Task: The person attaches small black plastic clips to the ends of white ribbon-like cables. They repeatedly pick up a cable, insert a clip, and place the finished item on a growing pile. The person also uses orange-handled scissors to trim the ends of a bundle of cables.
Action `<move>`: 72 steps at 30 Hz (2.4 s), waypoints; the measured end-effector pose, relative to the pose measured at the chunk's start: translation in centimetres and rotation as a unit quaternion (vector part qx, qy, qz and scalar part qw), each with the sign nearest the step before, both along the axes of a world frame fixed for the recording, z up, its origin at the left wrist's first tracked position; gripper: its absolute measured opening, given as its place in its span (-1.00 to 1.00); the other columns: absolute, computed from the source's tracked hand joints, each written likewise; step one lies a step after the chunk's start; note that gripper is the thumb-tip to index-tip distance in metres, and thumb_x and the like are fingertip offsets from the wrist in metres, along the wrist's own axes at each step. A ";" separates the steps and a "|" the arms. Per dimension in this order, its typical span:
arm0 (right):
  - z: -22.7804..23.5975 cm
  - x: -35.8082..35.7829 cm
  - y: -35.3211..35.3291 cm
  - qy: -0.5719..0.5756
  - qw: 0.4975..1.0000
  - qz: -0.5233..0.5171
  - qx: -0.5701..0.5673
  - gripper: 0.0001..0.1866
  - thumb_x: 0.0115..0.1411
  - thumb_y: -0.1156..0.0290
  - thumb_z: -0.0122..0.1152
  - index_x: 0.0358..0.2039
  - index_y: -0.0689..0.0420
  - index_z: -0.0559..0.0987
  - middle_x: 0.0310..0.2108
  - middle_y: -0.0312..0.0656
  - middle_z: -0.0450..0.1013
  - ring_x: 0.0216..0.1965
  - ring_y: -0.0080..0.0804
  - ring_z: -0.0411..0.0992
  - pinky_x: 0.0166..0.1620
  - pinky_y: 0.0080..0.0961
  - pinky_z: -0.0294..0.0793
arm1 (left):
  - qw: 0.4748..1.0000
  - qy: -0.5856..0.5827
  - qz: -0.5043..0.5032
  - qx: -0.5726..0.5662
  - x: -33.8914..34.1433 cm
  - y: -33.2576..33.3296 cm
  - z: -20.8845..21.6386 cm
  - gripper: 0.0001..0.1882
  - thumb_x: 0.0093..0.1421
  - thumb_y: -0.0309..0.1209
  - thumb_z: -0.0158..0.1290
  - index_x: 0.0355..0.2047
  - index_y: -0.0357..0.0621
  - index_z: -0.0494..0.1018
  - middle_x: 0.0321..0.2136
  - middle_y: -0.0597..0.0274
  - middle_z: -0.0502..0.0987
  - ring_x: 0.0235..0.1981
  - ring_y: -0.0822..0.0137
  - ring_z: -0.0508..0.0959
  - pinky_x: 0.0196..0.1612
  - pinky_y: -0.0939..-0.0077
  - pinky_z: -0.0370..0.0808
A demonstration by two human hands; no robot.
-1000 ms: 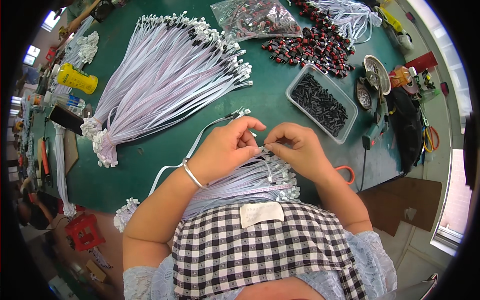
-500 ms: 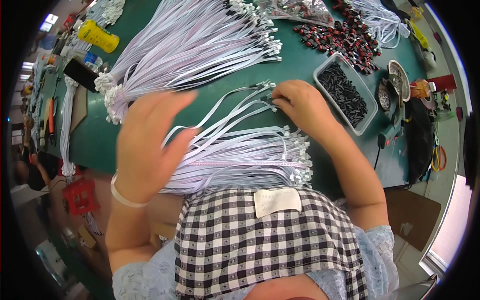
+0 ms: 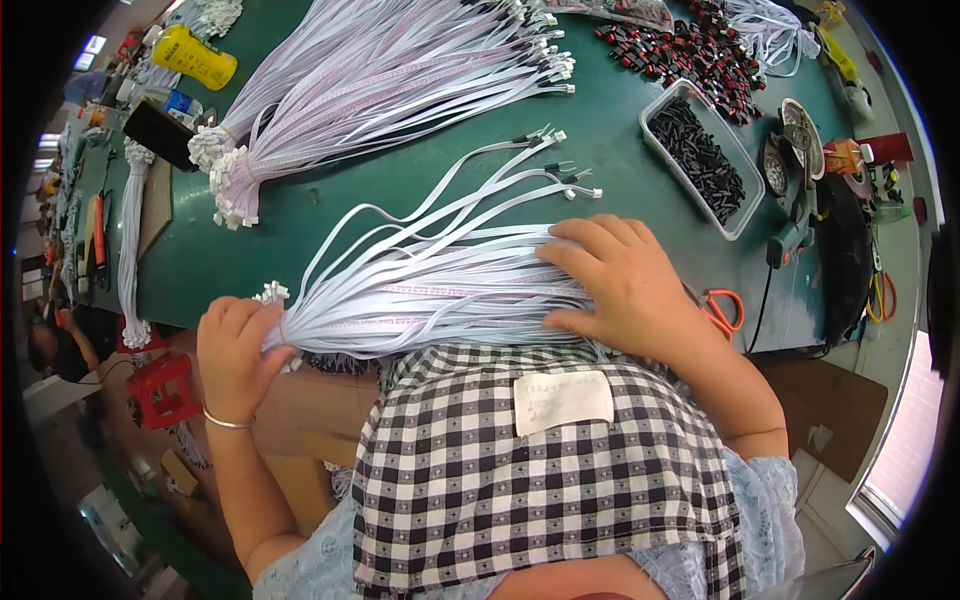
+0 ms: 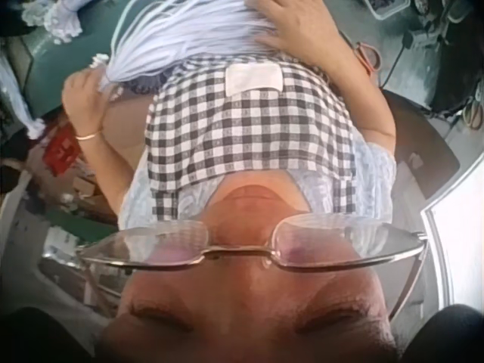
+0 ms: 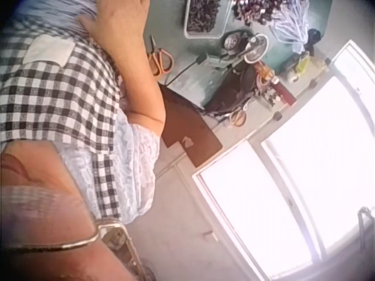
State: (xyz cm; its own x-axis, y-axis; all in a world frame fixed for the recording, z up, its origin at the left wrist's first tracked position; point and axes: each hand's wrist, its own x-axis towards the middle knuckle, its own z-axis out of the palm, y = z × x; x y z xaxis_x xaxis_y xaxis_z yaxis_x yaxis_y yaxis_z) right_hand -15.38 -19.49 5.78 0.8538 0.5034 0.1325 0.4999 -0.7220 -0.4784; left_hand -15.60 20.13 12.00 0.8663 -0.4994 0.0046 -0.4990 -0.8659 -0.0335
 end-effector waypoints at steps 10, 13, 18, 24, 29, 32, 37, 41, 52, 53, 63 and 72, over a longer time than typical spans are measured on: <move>-1.5 1.1 0.7 0.018 0.999 -0.029 -0.011 -0.52 -0.05 0.08 0.34 -0.16 0.08 0.52 -0.14 -0.26 0.45 -0.12 -0.29 0.38 -0.10 -0.31 0.34 | 0.997 -0.045 -0.036 0.055 5.1 -0.7 2.5 -0.50 -0.36 -0.42 0.33 -0.28 -0.05 0.50 -0.38 0.28 0.42 -0.24 0.13 0.40 -0.19 0.26 0.33; -1.2 1.5 0.6 -0.011 1.000 -0.001 -0.011 -0.52 0.01 0.02 0.29 -0.18 0.10 0.51 -0.16 -0.22 0.44 -0.14 -0.27 0.39 -0.12 -0.30 0.36 | 0.995 0.049 -0.016 0.085 5.7 -0.4 1.1 -0.52 -0.26 -0.47 0.30 -0.23 -0.06 0.50 -0.31 0.25 0.44 -0.17 0.12 0.40 -0.13 0.27 0.34; -1.2 2.5 0.2 0.019 1.000 -0.010 0.014 -0.60 0.13 0.04 0.18 -0.24 0.13 0.50 -0.17 -0.15 0.43 -0.17 -0.22 0.40 -0.18 -0.30 0.39 | 0.993 -0.029 -0.092 -0.061 8.0 -6.7 2.2 -0.58 -0.15 -0.49 0.23 -0.19 -0.11 0.47 -0.27 0.19 0.46 -0.16 0.09 0.42 -0.09 0.23 0.36; -0.1 5.6 1.4 -0.047 0.997 -0.003 -0.067 -0.84 0.10 0.32 0.16 -0.33 0.11 0.50 -0.26 -0.22 0.42 -0.22 -0.28 0.39 -0.21 -0.34 0.36 | 0.983 0.087 -0.145 -0.075 12.1 -10.5 -2.6 -0.68 -0.04 -0.44 0.20 -0.23 -0.16 0.44 -0.27 0.12 0.48 -0.18 0.07 0.46 -0.08 0.28 0.39; -3.9 9.1 1.1 -0.142 0.988 0.043 -0.050 -0.90 0.05 0.43 0.11 -0.37 0.04 0.50 -0.30 -0.30 0.42 -0.20 -0.33 0.37 -0.16 -0.38 0.32 | 0.964 0.210 -0.118 -0.110 13.5 -10.8 -3.8 -0.69 -0.01 -0.43 0.17 -0.23 -0.15 0.40 -0.28 0.12 0.46 -0.24 0.06 0.47 -0.14 0.29 0.42; -4.4 10.8 1.3 -0.118 0.987 0.051 -0.096 -0.88 0.06 0.41 0.08 -0.35 0.01 0.51 -0.30 -0.31 0.42 -0.17 -0.33 0.38 -0.12 -0.38 0.32 | 0.970 0.199 -0.089 -0.104 13.7 -10.5 -4.9 -0.74 0.02 -0.46 0.12 -0.24 -0.13 0.39 -0.29 0.14 0.46 -0.27 0.06 0.49 -0.19 0.31 0.44; -5.3 15.6 3.1 -0.207 0.970 0.030 -0.121 -0.86 0.08 0.40 0.06 -0.33 0.00 0.52 -0.27 -0.32 0.44 -0.13 -0.35 0.39 -0.09 -0.39 0.33 | 0.988 0.086 -0.097 -0.080 15.7 -9.2 -6.4 -0.78 0.07 -0.49 0.06 -0.23 -0.10 0.40 -0.31 0.16 0.46 -0.27 0.06 0.49 -0.26 0.29 0.45; -5.4 18.2 4.3 -0.225 0.966 0.022 -0.124 -0.86 0.07 0.41 0.06 -0.33 0.00 0.54 -0.27 -0.30 0.44 -0.13 -0.35 0.40 -0.08 -0.37 0.34 | 0.992 0.053 -0.093 -0.072 15.0 -9.6 -5.3 -0.74 0.05 -0.46 0.09 -0.21 -0.12 0.42 -0.31 0.19 0.46 -0.25 0.06 0.49 -0.24 0.26 0.44; -1.4 9.8 1.4 -0.112 0.993 0.025 0.043 -0.82 0.03 0.36 0.23 -0.33 0.09 0.55 -0.30 -0.22 0.42 -0.15 -0.23 0.40 -0.08 -0.30 0.34 | 0.953 0.071 -0.283 0.078 12.8 -11.9 -3.9 -0.76 -0.06 -0.46 0.12 -0.31 0.02 0.50 -0.42 0.38 0.48 -0.21 0.32 0.42 -0.08 0.39 0.26; -0.6 7.7 0.6 -0.043 0.996 0.042 0.059 -0.79 0.02 0.34 0.27 -0.31 0.09 0.54 -0.28 -0.21 0.43 -0.13 -0.21 0.39 -0.08 -0.29 0.34 | 0.952 0.084 -0.284 0.079 13.1 -12.1 -4.0 -0.78 -0.07 -0.46 0.12 -0.33 0.02 0.50 -0.45 0.38 0.48 -0.24 0.32 0.42 -0.10 0.39 0.27; -0.7 -2.6 -1.9 -0.014 0.993 -0.034 0.115 -0.71 -0.02 0.32 0.32 -0.24 0.03 0.57 -0.01 -0.23 0.40 0.03 -0.17 0.31 0.08 -0.20 0.26 | 0.964 0.120 -0.237 -0.012 12.4 -18.2 -5.7 -0.87 -0.01 -0.50 0.08 -0.39 -0.09 0.45 -0.50 0.19 0.49 -0.34 0.13 0.51 -0.27 0.23 0.39; -1.7 -1.8 -3.2 0.057 0.956 -0.123 0.259 -0.73 0.02 0.43 0.28 -0.21 0.07 0.57 -0.05 -0.15 0.43 -0.04 -0.18 0.39 0.00 -0.29 0.37 | 0.910 0.299 -0.172 -0.232 12.4 -24.9 -7.5 -0.82 0.18 -0.39 0.03 -0.31 -0.26 0.49 -0.50 0.10 0.53 -0.51 0.26 0.50 -0.39 0.42 0.43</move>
